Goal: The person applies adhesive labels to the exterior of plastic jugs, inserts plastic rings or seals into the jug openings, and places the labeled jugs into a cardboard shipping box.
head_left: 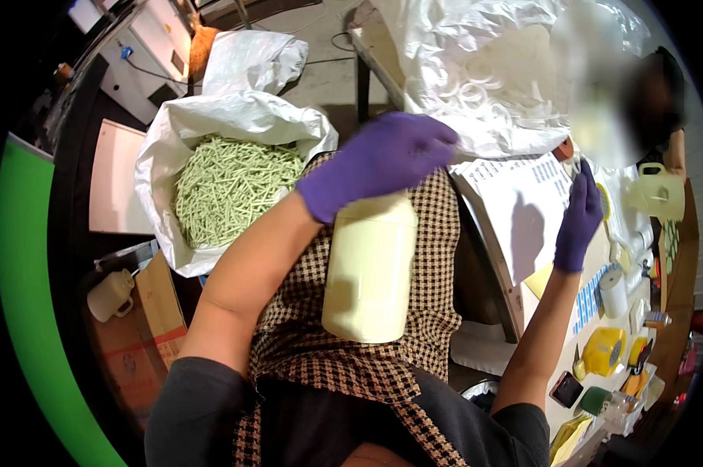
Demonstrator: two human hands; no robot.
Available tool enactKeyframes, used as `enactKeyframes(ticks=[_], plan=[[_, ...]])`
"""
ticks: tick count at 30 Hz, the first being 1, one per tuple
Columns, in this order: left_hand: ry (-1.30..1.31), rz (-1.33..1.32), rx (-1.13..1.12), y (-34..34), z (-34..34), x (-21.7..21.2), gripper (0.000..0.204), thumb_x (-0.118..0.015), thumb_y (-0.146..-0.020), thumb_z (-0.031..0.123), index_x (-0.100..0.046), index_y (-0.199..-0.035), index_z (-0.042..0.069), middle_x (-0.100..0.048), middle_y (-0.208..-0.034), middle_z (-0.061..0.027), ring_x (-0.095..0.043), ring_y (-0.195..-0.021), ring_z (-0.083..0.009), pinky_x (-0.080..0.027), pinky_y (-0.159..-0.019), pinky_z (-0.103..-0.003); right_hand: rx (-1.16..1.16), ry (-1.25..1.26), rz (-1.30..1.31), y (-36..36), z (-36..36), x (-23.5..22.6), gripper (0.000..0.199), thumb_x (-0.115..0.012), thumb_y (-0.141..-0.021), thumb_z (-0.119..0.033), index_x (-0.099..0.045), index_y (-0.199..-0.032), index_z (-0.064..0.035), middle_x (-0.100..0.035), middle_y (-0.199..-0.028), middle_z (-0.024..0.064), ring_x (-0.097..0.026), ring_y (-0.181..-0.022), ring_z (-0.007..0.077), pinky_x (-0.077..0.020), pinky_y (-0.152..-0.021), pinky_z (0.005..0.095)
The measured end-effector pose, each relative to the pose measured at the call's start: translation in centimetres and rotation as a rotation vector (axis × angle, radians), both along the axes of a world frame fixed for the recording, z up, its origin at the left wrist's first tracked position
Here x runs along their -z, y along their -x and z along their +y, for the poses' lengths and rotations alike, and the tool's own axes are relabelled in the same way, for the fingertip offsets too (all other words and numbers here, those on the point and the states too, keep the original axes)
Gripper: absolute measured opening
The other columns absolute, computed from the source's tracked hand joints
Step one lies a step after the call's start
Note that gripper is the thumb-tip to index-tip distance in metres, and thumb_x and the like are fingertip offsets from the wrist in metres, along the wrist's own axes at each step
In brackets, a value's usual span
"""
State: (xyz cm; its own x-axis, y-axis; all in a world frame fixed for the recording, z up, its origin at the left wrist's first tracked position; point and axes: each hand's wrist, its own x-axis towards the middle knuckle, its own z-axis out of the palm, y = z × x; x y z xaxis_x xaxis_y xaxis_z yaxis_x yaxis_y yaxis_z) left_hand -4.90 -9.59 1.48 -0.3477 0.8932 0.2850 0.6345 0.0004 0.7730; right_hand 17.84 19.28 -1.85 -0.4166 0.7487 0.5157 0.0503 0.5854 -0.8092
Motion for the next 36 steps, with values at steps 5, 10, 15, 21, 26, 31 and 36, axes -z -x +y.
enactKeyframes(ticks=[5,10,15,21,26,31,36], plan=[[-0.051,-0.259,-0.230,0.2,-6.2,5.0,0.047,-0.051,-0.107,0.034,-0.057,-0.140,0.001,-0.064,-0.135,-0.0157,-0.061,-0.122,-0.0240,-0.046,-0.107,-0.035,-0.252,-0.458,-0.297,-1.5,-17.5,1.5,0.044,-0.075,-0.083,-0.006,-0.074,-0.126,-0.0149,-0.059,-0.100,0.0078,-0.058,-0.084,0.0210,-0.0525,-0.075,0.0324],[-0.142,-0.206,-0.061,-2.4,-8.1,9.4,0.053,-0.042,-0.110,0.030,-0.038,-0.154,0.000,-0.039,-0.159,-0.0170,-0.034,-0.149,-0.0305,-0.023,-0.124,-0.041,-0.328,-0.579,-0.374,-0.2,-23.8,2.0,0.046,-0.083,-0.076,-0.016,-0.076,-0.120,-0.0270,-0.052,-0.095,0.0020,-0.054,-0.076,0.0178,-0.0467,-0.061,0.0298],[-0.139,-0.194,0.004,-1.8,-8.7,10.2,0.063,-0.039,-0.110,0.041,-0.033,-0.157,0.000,-0.037,-0.161,-0.0170,-0.027,-0.152,-0.0319,-0.017,-0.125,-0.043,-0.354,-0.655,-0.430,0.1,-24.8,1.5,0.048,-0.083,-0.077,-0.017,-0.074,-0.123,-0.0283,-0.052,-0.096,0.0023,-0.053,-0.075,0.0176,-0.0468,-0.062,0.0306],[-0.106,-0.175,0.039,-1.6,-8.8,9.5,0.074,-0.045,-0.106,0.049,-0.029,-0.158,0.000,-0.033,-0.162,-0.0191,-0.023,-0.154,-0.0331,-0.015,-0.126,-0.043,-0.370,-0.608,-0.452,0.0,-25.4,1.7,0.047,-0.082,-0.079,-0.018,-0.073,-0.124,-0.0278,-0.052,-0.096,0.0027,-0.054,-0.076,0.0184,-0.0474,-0.062,0.0306],[-0.035,-0.149,0.050,-1.4,-9.4,9.0,0.096,-0.070,-0.090,0.051,-0.026,-0.160,0.003,-0.026,-0.165,-0.0197,-0.021,-0.155,-0.0343,-0.016,-0.126,-0.044,-0.382,-0.666,-0.444,0.6,-25.6,1.1,0.049,-0.080,-0.081,-0.019,-0.071,-0.128,-0.0280,-0.053,-0.097,0.0036,-0.055,-0.076,0.0196,-0.0481,-0.061,0.0318],[0.098,-0.250,0.134,-0.4,-9.7,8.7,0.109,-0.085,-0.077,0.038,-0.024,-0.161,0.004,-0.027,-0.165,-0.0189,-0.021,-0.155,-0.0335,-0.019,-0.125,-0.043,-0.387,-0.746,-0.904,-2.1,-23.8,0.3,0.053,-0.075,-0.085,-0.022,-0.064,-0.136,-0.0288,-0.054,-0.096,0.0072,-0.056,-0.078,0.0234,-0.0484,-0.058,0.0349],[-0.079,-0.287,0.165,-2.6,-8.7,7.5,0.107,-0.086,-0.080,0.038,-0.024,-0.160,0.003,-0.027,-0.164,-0.0189,-0.021,-0.153,-0.0346,-0.020,-0.124,-0.043,-0.185,0.004,-0.763,-4.0,-15.0,0.7,0.049,-0.067,-0.090,-0.010,-0.057,-0.139,-0.0080,-0.065,-0.120,0.0080,-0.061,-0.104,0.0184,-0.0517,-0.077,0.0347]])
